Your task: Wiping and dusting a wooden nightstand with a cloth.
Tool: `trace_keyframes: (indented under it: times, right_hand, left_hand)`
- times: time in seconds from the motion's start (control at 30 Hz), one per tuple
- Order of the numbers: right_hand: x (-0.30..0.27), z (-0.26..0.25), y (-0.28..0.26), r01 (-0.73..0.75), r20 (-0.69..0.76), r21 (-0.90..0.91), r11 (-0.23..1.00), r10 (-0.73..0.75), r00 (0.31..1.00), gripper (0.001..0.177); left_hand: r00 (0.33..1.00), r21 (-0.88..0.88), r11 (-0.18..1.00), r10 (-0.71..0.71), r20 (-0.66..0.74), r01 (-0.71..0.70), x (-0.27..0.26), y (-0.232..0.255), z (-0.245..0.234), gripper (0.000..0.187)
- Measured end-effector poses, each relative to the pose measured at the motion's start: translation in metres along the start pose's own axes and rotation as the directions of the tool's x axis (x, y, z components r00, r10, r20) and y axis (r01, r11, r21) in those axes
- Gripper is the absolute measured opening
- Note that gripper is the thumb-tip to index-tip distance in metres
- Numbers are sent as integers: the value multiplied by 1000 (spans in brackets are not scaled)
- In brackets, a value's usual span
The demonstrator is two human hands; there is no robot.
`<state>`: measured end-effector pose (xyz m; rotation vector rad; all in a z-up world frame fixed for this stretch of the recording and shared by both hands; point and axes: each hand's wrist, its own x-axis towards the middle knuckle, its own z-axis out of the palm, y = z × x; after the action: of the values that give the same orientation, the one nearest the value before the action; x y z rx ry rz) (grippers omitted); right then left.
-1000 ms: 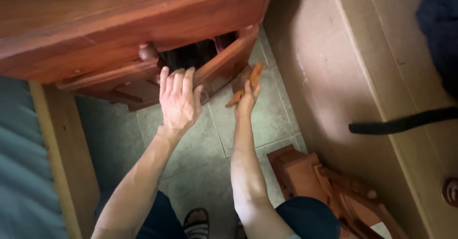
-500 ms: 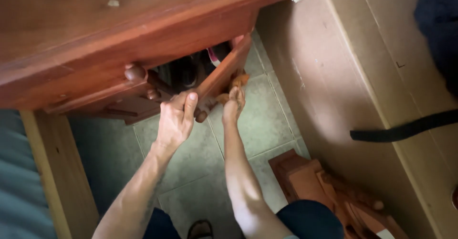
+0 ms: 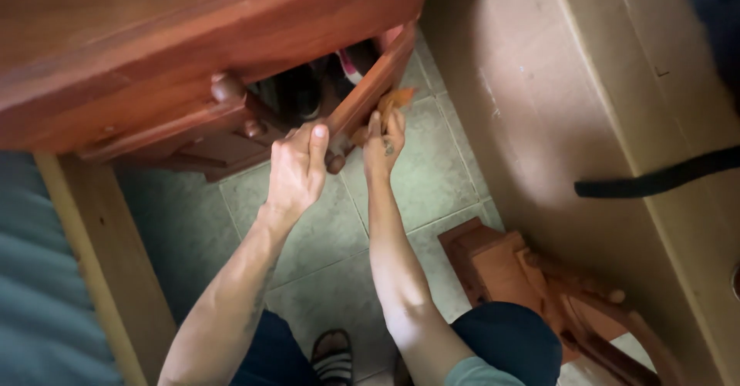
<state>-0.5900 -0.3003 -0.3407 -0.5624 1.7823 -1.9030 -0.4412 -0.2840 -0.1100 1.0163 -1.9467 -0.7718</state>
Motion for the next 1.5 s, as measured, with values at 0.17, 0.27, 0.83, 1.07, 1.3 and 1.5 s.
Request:
trace_keyframes:
  times: [0.17,0.27,0.83,1.07,1.3,1.5]
  right_hand:
    - [-24,0,-55,324,-6,-147,934,-328,944,29]
    - [-8,-5,-33,418,4,-177,891,-424,906,26]
    - [-49,-11,-61,330,75,-102,939,-323,943,22]
    - [-90,-2,-48,450,145,118,885,-464,874,30]
    - [-78,-25,10,413,112,76,907,-420,901,25]
    - [-97,-11,-90,311,116,84,947,-319,940,29]
  left_hand:
    - [1000,-50,998,28,-6,-29,-2,-3,4,42]
    - [1000,-39,999,-2,7,3,-8,-12,7,41]
    - [999,-11,999,-37,40,37,-5,9,-2,46]
    - [998,-32,999,-29,60,31,1,1,-2,43]
    - [993,-8,1000,-16,119,17,-6,4,1,43]
    - [996,35,999,-7,91,4,-7,4,7,46]
